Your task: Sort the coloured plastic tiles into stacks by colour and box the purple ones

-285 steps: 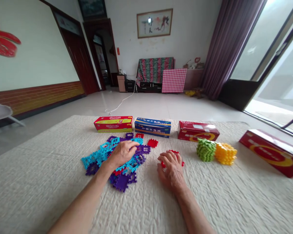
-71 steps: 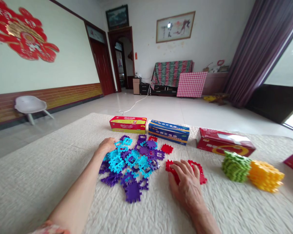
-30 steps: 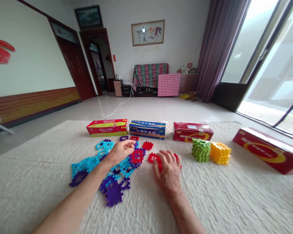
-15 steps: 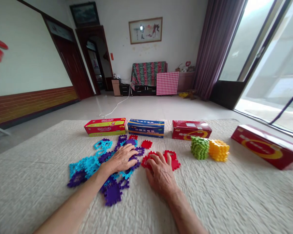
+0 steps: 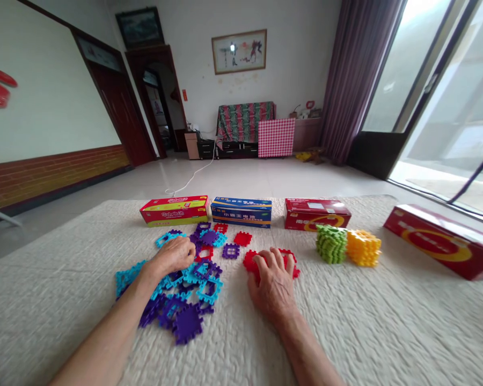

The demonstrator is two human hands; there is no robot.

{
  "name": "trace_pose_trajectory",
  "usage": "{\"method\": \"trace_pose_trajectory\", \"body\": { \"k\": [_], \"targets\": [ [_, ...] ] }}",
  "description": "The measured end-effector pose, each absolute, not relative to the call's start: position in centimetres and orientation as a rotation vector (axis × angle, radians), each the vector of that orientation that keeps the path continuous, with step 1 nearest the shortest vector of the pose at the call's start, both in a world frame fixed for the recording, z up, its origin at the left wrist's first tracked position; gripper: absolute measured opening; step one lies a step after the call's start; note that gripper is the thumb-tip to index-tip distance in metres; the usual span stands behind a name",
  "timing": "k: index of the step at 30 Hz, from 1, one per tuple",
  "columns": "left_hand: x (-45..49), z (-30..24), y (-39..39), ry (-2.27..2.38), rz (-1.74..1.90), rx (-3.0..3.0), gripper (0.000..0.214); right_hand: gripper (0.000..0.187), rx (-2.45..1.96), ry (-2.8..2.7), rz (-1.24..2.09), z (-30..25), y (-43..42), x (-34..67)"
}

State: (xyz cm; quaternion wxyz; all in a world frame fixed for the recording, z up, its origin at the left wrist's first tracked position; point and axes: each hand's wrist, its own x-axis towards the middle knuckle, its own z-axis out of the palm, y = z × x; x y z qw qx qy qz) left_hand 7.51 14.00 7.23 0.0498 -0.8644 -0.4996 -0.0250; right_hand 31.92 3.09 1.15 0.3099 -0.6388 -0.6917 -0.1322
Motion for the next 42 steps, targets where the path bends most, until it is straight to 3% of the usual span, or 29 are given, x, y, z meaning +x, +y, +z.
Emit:
{"method": "trace_pose_trajectory", "body": {
  "k": [16, 23, 31, 39, 42],
  "targets": [
    [8.1, 6.1, 13.6, -1.517, -0.123, -2.803, 0.010, 0.027, -1.577, -1.692, -0.375, 1.1, 3.4, 32.4],
    [8.5, 7.7, 14.7, -1.556, -0.507, -3.023, 0.025, 0.028, -1.380, -1.339, -0.385, 0.9, 4.0, 34.4],
    [15.9, 8.0, 11.2, -1.170, -0.637, -3.255, 0.029, 0.028, -1.427, -1.513, -0.297, 1.5, 3.2, 33.5],
    [15.8, 7.3, 20.0, -1.816, -0.314, -2.643, 0.024, 0.023, -1.499, -1.754, -0.198, 1.7, 2.8, 32.9],
    [16.5, 5.5, 21.3, -1.900, -0.294, -2.550, 0.032, 0.023, -1.542, -1.778, -0.200, 1.7, 2.8, 32.8]
  ]
}}
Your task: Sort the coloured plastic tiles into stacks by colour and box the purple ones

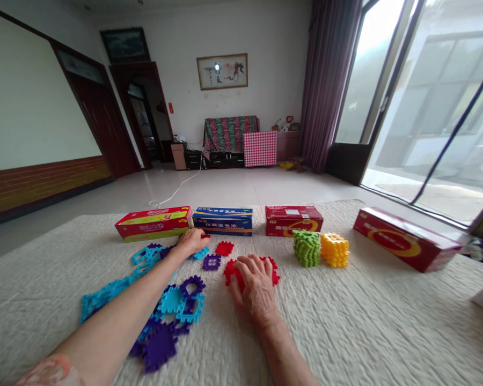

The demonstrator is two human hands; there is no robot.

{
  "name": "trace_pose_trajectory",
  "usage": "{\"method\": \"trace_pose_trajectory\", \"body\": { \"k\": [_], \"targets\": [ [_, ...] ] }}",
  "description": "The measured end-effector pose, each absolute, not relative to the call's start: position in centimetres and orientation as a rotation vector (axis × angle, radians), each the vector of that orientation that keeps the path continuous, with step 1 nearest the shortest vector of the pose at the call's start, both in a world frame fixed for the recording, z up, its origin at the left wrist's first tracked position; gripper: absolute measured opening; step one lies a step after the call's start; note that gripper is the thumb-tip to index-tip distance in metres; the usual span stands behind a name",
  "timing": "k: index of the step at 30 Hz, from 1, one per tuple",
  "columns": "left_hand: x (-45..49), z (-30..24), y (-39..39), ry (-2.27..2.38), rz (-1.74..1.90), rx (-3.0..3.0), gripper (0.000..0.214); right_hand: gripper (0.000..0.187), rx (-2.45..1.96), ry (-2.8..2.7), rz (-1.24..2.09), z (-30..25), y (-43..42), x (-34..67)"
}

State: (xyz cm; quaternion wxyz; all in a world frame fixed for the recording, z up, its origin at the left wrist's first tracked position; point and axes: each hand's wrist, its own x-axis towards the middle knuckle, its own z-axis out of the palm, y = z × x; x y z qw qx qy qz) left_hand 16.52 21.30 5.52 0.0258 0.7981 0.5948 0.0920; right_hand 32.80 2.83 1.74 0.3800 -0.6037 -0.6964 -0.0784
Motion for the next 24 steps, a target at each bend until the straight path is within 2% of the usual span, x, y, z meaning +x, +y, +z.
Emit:
{"method": "trace_pose_trajectory", "body": {
  "k": [6, 15, 24],
  "targets": [
    [18.1, 3.9, 21.2, 1.944, 0.278, 2.474, 0.028, 0.027, -1.646, -1.846, -0.220, 1.9, 2.6, 32.5],
    [17.9, 5.1, 21.4, 1.891, 0.219, 2.454, 0.026, 0.026, -1.670, -1.857, -0.201, 2.0, 2.5, 32.4],
    [20.6, 6.7, 18.3, 1.563, 0.457, 2.630, 0.027, 0.028, -1.670, -1.846, -0.193, 1.8, 2.7, 32.5]
  ]
}}
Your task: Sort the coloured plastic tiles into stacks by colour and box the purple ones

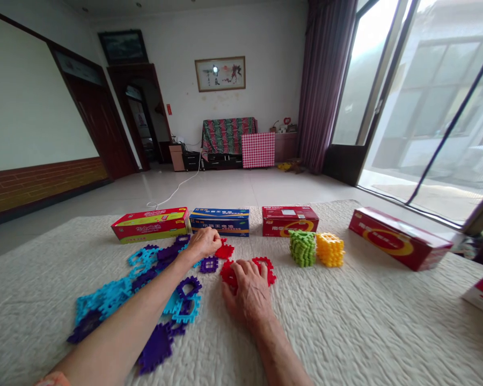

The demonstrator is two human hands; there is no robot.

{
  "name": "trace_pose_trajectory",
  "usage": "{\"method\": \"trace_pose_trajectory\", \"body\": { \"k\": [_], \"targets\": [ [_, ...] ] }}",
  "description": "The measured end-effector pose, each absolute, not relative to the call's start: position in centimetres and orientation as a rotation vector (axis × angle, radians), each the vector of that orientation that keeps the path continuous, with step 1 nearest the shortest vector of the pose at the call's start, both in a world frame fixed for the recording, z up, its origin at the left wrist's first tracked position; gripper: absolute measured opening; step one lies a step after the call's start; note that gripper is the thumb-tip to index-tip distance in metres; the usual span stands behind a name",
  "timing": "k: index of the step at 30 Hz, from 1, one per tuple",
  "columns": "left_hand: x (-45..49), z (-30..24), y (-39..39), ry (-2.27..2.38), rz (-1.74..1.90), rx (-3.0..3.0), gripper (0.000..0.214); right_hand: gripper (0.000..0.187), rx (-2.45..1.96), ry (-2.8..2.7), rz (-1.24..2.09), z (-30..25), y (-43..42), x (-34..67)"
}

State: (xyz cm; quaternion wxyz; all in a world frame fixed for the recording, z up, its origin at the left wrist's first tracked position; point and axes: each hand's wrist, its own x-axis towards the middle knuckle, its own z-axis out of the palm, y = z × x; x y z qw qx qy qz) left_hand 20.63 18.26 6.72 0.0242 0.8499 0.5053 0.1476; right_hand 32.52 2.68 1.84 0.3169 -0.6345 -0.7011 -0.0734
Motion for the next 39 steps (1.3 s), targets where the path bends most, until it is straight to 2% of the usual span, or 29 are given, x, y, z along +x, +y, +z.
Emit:
{"method": "trace_pose_trajectory", "body": {
  "k": [7, 14, 21, 26, 32, 35, 39],
  "targets": [
    [22.3, 5.0, 16.9, 1.456, 0.296, 2.603, 0.023, 0.026, -1.698, -1.808, -0.236, 1.6, 2.9, 32.6],
    [23.5, 4.6, 16.3, 1.403, 0.369, 2.572, 0.022, 0.030, -1.768, -1.736, -0.326, 0.8, 3.4, 32.9],
    [21.3, 4.8, 15.4, 1.373, 0.568, 2.555, 0.033, 0.037, -1.727, -1.651, -0.430, 0.2, 3.9, 33.4],
    [18.1, 3.8, 14.2, 1.302, 0.286, 2.692, 0.031, 0.040, -1.740, -1.679, -0.398, 0.6, 3.7, 33.2],
    [15.6, 4.0, 12.8, 1.437, 0.236, 2.732, 0.025, 0.037, -1.748, -1.686, -0.376, 0.9, 3.3, 32.9],
    [16.7, 4.5, 12.6, 1.450, 0.385, 2.714, 0.030, 0.034, -1.684, -1.644, -0.357, 0.9, 3.4, 33.0],
    [21.0, 4.0, 12.6, 1.327, 0.825, 2.537, 0.041, 0.025, -1.571, -1.448, -0.348, 0.9, 3.7, 34.1]
  ]
}}
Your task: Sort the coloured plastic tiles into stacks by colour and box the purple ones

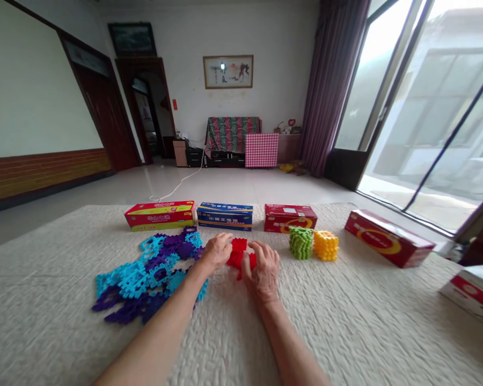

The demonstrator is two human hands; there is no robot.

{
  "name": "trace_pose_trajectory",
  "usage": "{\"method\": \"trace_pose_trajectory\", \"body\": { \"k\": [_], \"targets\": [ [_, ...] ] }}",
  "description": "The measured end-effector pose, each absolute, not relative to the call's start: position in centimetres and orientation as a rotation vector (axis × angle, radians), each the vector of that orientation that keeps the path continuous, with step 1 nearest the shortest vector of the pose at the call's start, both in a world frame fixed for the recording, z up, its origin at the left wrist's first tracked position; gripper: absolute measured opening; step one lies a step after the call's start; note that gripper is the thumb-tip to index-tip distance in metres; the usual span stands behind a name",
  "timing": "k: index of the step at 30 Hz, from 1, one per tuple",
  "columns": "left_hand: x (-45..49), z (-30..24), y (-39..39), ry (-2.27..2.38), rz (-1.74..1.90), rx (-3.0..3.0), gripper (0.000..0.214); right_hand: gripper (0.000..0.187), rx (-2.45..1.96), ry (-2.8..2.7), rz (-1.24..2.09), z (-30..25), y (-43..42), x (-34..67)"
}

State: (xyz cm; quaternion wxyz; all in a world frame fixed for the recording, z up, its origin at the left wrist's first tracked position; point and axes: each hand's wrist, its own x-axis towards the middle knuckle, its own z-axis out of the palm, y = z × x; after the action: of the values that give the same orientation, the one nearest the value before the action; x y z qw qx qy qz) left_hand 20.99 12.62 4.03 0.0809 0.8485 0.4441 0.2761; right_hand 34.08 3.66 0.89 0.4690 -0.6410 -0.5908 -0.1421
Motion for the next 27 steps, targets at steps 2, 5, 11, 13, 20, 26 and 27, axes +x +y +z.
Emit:
{"method": "trace_pose_trajectory", "body": {
  "k": [2, 5, 11, 13, 20, 26, 27],
  "targets": [
    [23.2, 3.2, 12.6, 1.372, 0.930, 2.411, 0.039, 0.026, -1.596, -1.345, -0.334, 0.7, 3.8, 34.9],
    [25.1, 1.7, 12.4, 1.429, 0.965, 2.325, 0.033, 0.030, -1.722, -1.269, -0.243, 0.2, 4.1, 35.8],
    [25.4, 0.1, 11.5, 1.272, 0.962, 2.355, 0.023, 0.031, -1.848, -1.251, -0.100, -0.3, 4.3, 36.1],
    [25.3, 0.0, 11.1, 1.196, 0.990, 2.350, 0.021, 0.028, -1.813, -1.265, -0.119, -0.3, 4.2, 36.2],
    [24.7, -0.3, 10.6, 1.088, 1.131, 2.230, 0.016, 0.027, -1.840, -1.389, -0.057, -0.2, 3.3, 36.7],
    [24.6, -0.2, 10.3, 0.977, 1.077, 2.259, 0.020, 0.022, -1.703, -1.583, 0.093, 1.1, 0.7, 38.6],
    [24.6, -0.1, 10.1, 0.953, 1.063, 2.280, 0.020, 0.021, -1.684, -1.599, 0.116, 1.4, 0.3, 38.9]
  ]
}}
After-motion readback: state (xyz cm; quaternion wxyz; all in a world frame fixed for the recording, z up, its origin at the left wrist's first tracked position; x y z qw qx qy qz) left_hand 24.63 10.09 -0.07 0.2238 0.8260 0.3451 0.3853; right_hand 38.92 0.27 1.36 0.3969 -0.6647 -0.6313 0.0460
